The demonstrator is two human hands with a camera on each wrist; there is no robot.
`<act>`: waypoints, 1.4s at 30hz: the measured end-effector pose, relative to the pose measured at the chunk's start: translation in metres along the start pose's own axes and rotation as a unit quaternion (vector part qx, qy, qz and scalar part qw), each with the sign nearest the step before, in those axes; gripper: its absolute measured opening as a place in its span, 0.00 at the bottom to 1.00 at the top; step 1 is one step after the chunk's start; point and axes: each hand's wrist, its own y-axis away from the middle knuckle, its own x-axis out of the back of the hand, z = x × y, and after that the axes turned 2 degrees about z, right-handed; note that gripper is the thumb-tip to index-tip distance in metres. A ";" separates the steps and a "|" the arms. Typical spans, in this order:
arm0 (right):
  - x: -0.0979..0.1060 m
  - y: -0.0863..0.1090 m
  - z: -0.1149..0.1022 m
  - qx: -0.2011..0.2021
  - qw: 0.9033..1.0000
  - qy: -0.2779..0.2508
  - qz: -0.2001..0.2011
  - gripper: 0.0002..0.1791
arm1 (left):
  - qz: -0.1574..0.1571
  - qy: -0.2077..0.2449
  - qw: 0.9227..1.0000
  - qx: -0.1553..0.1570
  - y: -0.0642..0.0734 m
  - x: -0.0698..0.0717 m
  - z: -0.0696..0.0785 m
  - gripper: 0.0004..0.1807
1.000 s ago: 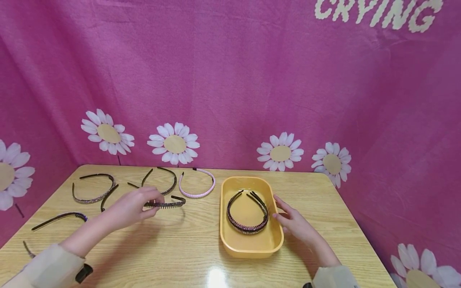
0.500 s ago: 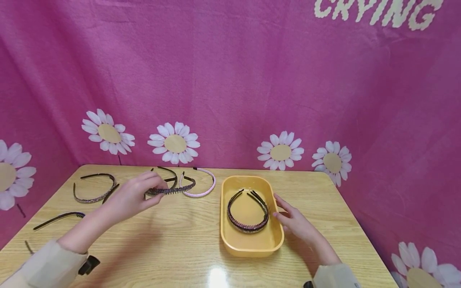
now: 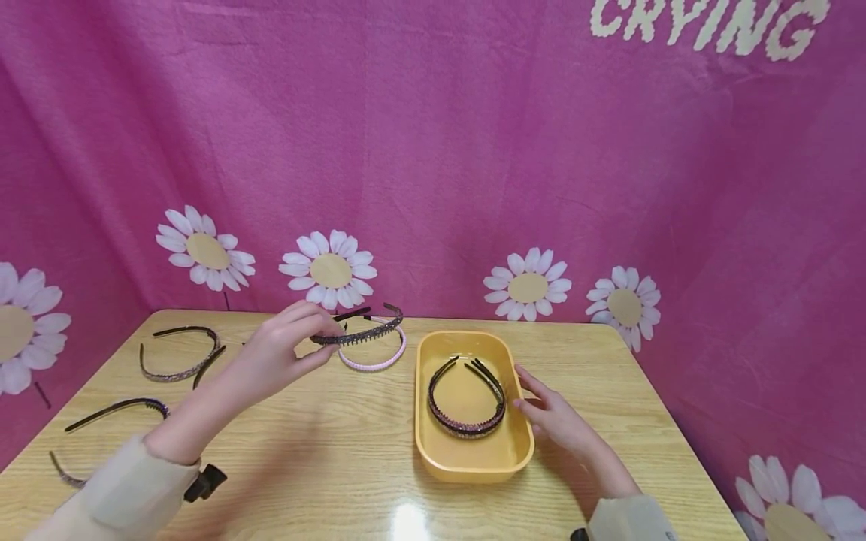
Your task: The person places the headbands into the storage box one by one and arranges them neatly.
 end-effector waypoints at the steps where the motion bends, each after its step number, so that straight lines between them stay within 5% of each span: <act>1: 0.000 0.000 0.000 -0.001 1.000 -0.001 0.000 0.37 | 0.002 0.003 1.000 -0.002 -0.002 -0.002 0.001 0.11; 16: 0.000 0.000 0.002 0.001 1.000 -0.006 -0.003 0.37 | 0.008 0.053 0.998 -0.032 -0.025 -0.042 0.022 0.09; 36: 0.001 -0.001 0.002 0.003 1.000 -0.004 -0.002 0.37 | -0.049 0.050 0.997 -0.042 -0.025 -0.116 0.039 0.09; 42: 0.001 -0.001 0.002 0.009 1.000 -0.009 -0.004 0.37 | -0.089 0.044 0.995 -0.031 -0.021 -0.135 0.039 0.09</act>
